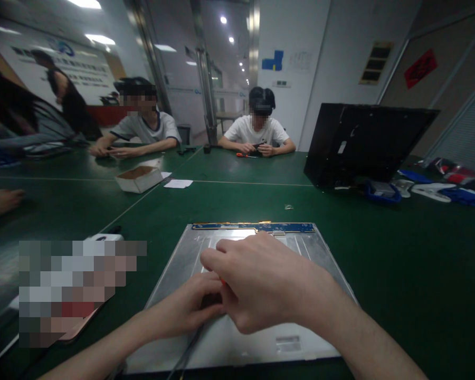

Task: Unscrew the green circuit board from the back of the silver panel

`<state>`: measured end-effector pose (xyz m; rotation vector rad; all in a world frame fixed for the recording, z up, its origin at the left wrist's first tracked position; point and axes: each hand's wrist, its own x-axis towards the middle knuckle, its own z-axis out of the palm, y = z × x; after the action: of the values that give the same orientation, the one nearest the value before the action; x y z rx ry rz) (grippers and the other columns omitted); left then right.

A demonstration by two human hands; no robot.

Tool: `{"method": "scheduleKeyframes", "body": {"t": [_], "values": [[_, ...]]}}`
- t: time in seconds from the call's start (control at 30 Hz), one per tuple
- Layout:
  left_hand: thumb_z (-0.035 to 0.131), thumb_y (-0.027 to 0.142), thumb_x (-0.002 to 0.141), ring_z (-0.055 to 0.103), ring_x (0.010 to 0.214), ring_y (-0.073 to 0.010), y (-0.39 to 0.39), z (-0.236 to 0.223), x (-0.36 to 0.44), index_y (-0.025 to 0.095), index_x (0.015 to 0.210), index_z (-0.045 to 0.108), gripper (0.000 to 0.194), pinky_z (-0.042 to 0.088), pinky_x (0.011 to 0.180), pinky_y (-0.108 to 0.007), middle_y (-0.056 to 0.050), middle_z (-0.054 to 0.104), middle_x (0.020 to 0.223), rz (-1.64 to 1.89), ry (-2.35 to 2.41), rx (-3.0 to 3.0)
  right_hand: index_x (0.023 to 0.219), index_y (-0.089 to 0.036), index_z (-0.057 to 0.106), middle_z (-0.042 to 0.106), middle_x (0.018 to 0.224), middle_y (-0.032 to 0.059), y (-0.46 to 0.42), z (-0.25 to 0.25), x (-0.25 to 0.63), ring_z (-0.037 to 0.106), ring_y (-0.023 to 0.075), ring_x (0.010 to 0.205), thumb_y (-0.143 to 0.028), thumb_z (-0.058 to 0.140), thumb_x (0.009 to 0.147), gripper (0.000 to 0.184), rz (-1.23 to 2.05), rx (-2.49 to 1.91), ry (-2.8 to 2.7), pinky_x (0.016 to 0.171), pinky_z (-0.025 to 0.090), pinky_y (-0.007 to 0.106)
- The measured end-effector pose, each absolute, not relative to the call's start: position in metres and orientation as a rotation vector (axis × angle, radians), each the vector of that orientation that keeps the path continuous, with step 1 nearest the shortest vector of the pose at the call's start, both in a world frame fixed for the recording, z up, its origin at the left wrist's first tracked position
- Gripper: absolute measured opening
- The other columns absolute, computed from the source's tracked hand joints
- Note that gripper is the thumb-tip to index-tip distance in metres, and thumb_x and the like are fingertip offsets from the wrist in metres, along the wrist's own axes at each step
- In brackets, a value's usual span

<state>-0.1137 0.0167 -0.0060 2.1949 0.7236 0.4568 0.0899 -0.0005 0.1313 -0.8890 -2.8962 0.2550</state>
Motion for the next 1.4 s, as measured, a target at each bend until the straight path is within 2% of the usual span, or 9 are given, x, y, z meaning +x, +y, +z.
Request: {"method": "scheduleKeyframes", "body": {"t": [0.2,0.37,0.5,0.67,0.83,0.97,1.07,1.4], "values": [[0.061,0.014,0.086,0.059,0.081,-0.0185,0.0164,-0.0052,-0.1144,0.017,0.091,0.066,0.007,0.046,0.072,-0.027,-0.003,0.066,0.091,0.428,0.742,2.205,0.088,-0.020,0.055,0.065,0.080,0.0001,0.0033,0.1331,0.0869,0.052,0.0135,0.062,-0.021,0.053,0.088,0.002,0.237,-0.952,-2.884,0.050,0.025,0.027],[0.061,0.016,0.088,0.059,0.083,-0.0188,0.0166,-0.0045,-0.1151,0.017,0.089,0.065,0.004,0.046,0.074,-0.028,-0.003,0.066,0.093,0.434,0.725,2.218,0.089,-0.020,0.057,0.065,0.079,0.0006,0.0036,0.1322,0.0886,0.056,0.0147,0.066,-0.026,0.059,0.085,0.007,0.276,-0.973,-2.909,0.052,0.028,0.026],[0.060,0.019,0.089,0.059,0.082,-0.0187,0.0168,-0.0052,-0.1153,0.017,0.093,0.066,0.007,0.046,0.073,-0.028,-0.004,0.066,0.093,0.409,0.727,2.215,0.093,-0.020,0.055,0.064,0.086,0.0017,0.0017,0.1315,0.0899,0.055,0.0151,0.068,-0.020,0.059,0.082,0.011,0.300,-0.911,-2.915,0.052,0.029,0.026],[0.061,0.016,0.087,0.058,0.080,-0.0182,0.0166,-0.0043,-0.1152,0.017,0.092,0.067,0.008,0.046,0.072,-0.027,-0.003,0.066,0.091,0.403,0.750,2.222,0.089,-0.020,0.055,0.065,0.083,0.0008,0.0028,0.1339,0.0877,0.054,0.0141,0.066,-0.020,0.054,0.087,0.002,0.286,-0.953,-2.903,0.053,0.029,0.027],[0.061,0.016,0.088,0.058,0.080,-0.0183,0.0162,-0.0037,-0.1150,0.017,0.094,0.066,0.008,0.046,0.071,-0.027,-0.004,0.065,0.091,0.405,0.755,2.224,0.088,-0.020,0.056,0.065,0.081,0.0009,0.0027,0.1352,0.0886,0.055,0.0144,0.066,-0.022,0.055,0.087,0.003,0.281,-0.992,-2.896,0.052,0.029,0.027],[0.060,0.019,0.090,0.058,0.083,-0.0187,0.0163,-0.0045,-0.1143,0.017,0.093,0.066,0.007,0.046,0.074,-0.028,-0.004,0.065,0.093,0.415,0.714,2.198,0.093,-0.019,0.055,0.063,0.086,0.0019,0.0000,0.1337,0.0909,0.053,0.0151,0.067,-0.021,0.058,0.081,0.013,0.288,-0.924,-2.913,0.051,0.029,0.027],[0.061,0.020,0.090,0.058,0.083,-0.0189,0.0165,-0.0056,-0.1144,0.017,0.092,0.067,0.007,0.046,0.074,-0.028,-0.004,0.065,0.091,0.403,0.724,2.199,0.093,-0.020,0.054,0.063,0.085,0.0012,-0.0005,0.1331,0.0909,0.053,0.0150,0.067,-0.018,0.056,0.081,0.013,0.301,-0.911,-2.914,0.051,0.029,0.027],[0.061,0.010,0.085,0.059,0.083,-0.0188,0.0163,-0.0036,-0.1150,0.016,0.094,0.067,0.013,0.045,0.074,-0.028,-0.004,0.066,0.092,0.406,0.750,2.233,0.087,-0.020,0.055,0.066,0.078,0.0009,0.0022,0.1349,0.0863,0.056,0.0147,0.065,-0.020,0.053,0.087,0.002,0.262,-1.028,-2.899,0.053,0.028,0.027]]}}
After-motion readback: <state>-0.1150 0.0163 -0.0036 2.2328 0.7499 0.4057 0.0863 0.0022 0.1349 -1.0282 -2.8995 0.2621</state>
